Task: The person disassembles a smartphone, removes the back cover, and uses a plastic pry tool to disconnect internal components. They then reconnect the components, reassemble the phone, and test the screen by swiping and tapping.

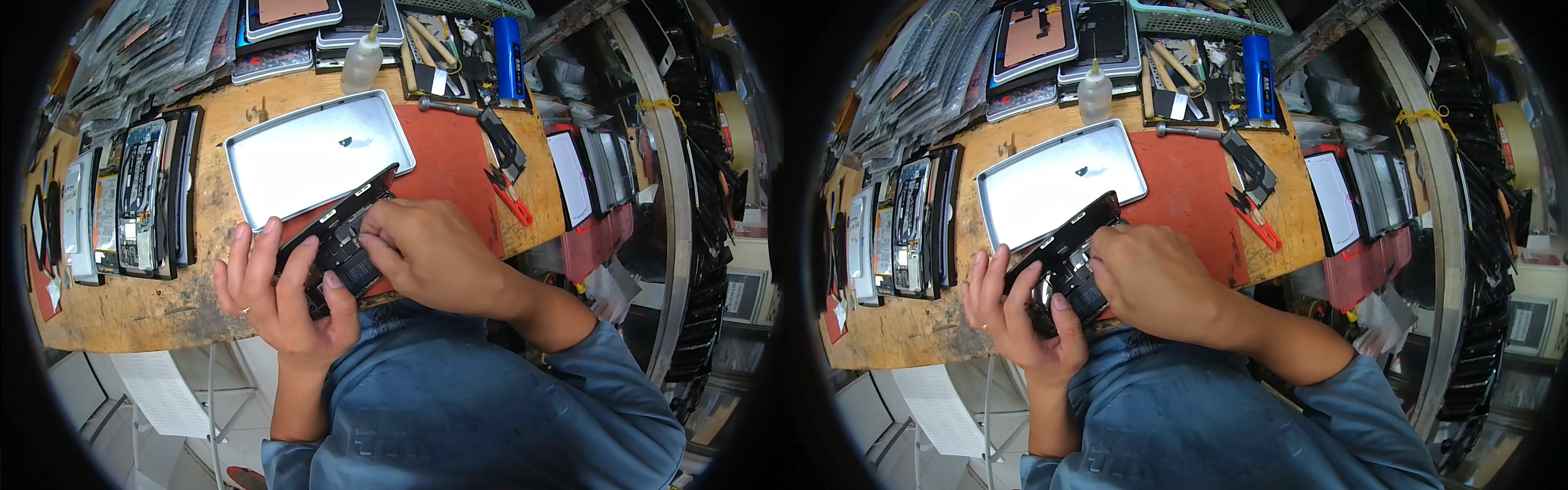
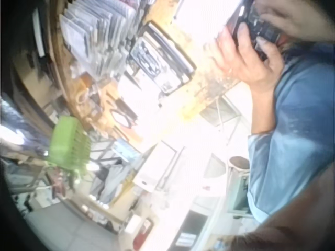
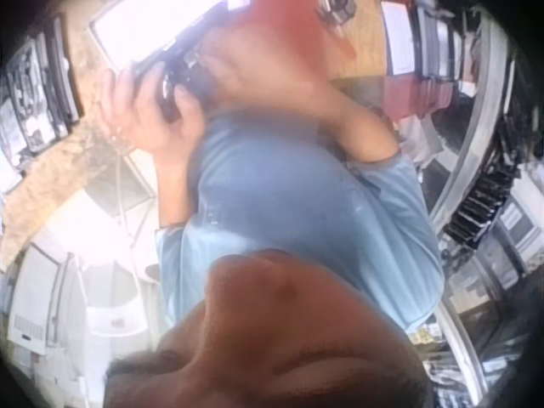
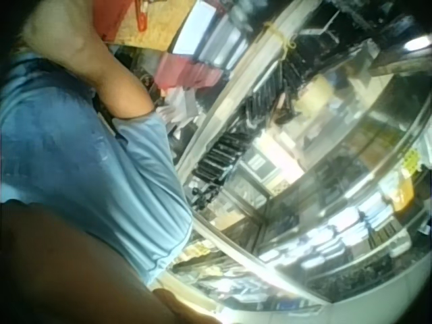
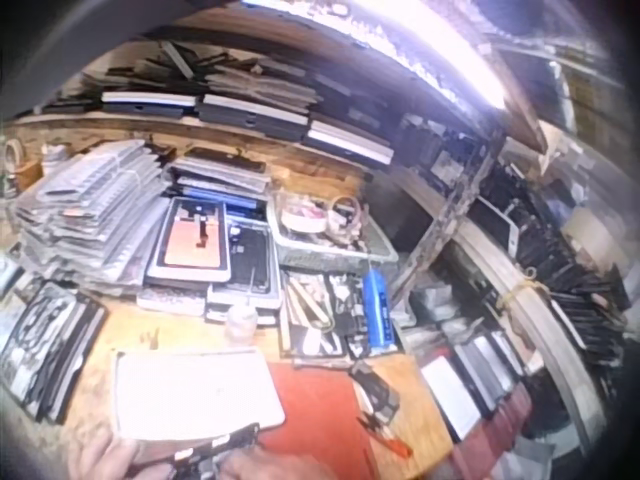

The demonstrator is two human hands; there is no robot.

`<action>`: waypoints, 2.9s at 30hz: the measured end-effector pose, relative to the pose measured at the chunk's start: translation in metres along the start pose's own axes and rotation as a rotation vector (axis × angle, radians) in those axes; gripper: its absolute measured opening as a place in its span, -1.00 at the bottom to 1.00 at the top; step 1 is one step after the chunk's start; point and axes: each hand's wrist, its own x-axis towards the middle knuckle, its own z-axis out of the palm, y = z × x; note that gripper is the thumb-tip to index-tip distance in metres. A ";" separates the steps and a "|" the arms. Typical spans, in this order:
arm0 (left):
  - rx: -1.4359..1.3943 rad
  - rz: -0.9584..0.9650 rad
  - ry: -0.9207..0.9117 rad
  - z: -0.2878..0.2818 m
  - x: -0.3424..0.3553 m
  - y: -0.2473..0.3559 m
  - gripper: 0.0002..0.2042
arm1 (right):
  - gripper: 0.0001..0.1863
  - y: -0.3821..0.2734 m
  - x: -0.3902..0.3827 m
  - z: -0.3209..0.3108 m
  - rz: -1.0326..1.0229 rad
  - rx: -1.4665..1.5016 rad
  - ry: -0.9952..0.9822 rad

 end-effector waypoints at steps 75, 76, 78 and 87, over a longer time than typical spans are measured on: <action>-0.079 -0.006 0.037 -0.002 0.002 -0.001 -0.92 | -0.72 -0.004 0.004 -0.029 -0.330 0.528 0.179; -0.080 -0.005 0.038 -0.002 0.001 -0.001 -0.92 | -0.72 -0.004 0.004 -0.029 -0.333 0.529 0.182; -0.080 -0.004 0.040 -0.002 0.001 -0.001 -0.92 | -0.72 -0.004 0.003 -0.029 -0.326 0.526 0.178; -0.080 -0.002 0.040 -0.001 0.000 -0.001 -0.91 | -0.72 -0.003 0.004 -0.027 -0.338 0.514 0.178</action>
